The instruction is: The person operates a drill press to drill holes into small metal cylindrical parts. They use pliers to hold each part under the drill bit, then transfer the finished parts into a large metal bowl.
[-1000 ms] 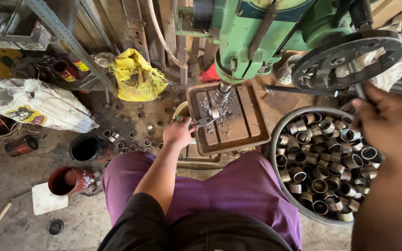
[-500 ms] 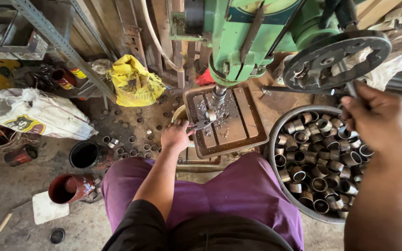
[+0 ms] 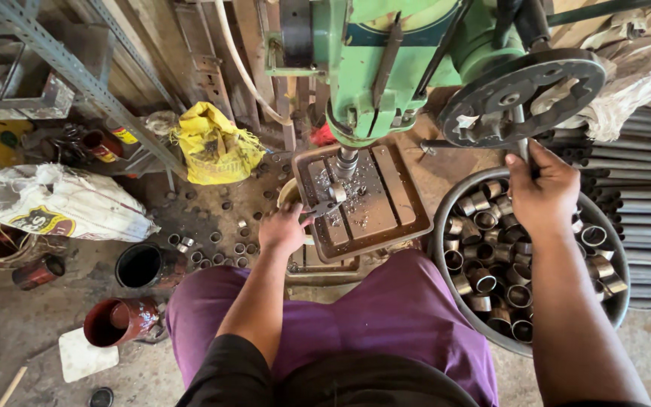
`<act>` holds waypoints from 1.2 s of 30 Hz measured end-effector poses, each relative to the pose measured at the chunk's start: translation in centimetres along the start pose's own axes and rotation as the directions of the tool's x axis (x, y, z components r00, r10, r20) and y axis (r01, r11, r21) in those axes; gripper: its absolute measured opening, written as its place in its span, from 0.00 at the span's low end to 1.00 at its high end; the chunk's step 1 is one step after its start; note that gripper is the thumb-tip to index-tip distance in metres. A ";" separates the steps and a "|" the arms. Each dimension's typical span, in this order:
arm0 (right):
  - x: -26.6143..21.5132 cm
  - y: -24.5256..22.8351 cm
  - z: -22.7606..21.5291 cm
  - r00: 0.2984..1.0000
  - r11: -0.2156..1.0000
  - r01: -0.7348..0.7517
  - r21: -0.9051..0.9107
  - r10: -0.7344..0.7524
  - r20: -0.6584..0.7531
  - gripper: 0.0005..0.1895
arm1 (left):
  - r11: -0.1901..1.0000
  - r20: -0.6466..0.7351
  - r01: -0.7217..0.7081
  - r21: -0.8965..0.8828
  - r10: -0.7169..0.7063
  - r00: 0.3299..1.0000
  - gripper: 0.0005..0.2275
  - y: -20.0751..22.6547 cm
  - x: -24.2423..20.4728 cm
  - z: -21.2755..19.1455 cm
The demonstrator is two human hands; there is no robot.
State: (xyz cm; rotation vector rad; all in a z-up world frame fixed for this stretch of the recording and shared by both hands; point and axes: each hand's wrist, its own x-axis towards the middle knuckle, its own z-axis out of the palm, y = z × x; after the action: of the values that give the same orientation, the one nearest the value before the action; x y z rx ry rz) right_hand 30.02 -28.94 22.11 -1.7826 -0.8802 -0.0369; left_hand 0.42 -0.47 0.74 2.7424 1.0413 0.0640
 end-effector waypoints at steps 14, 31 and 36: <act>0.2 1.6 1.9 0.989 0.986 0.084 -0.147 -0.101 -0.110 0.11 | 0.999 0.071 0.032 0.009 -0.032 0.997 0.18 0.4 -0.1 -0.3; 0.2 2.2 1.5 0.987 0.986 0.117 -0.115 -0.128 -0.095 0.10 | 0.999 0.021 0.033 -0.027 -0.032 0.999 0.18 0.4 -0.1 -0.1; 0.1 1.5 1.6 0.990 0.990 0.089 -0.111 -0.100 -0.098 0.10 | 0.999 0.063 0.049 -0.016 -0.048 0.997 0.19 0.5 0.0 -0.4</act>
State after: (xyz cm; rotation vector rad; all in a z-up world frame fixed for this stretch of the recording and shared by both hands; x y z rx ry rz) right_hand 30.34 -27.80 20.25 -1.8187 -0.9017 -0.2398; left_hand 0.67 -0.80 1.23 2.6834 1.0848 -0.0203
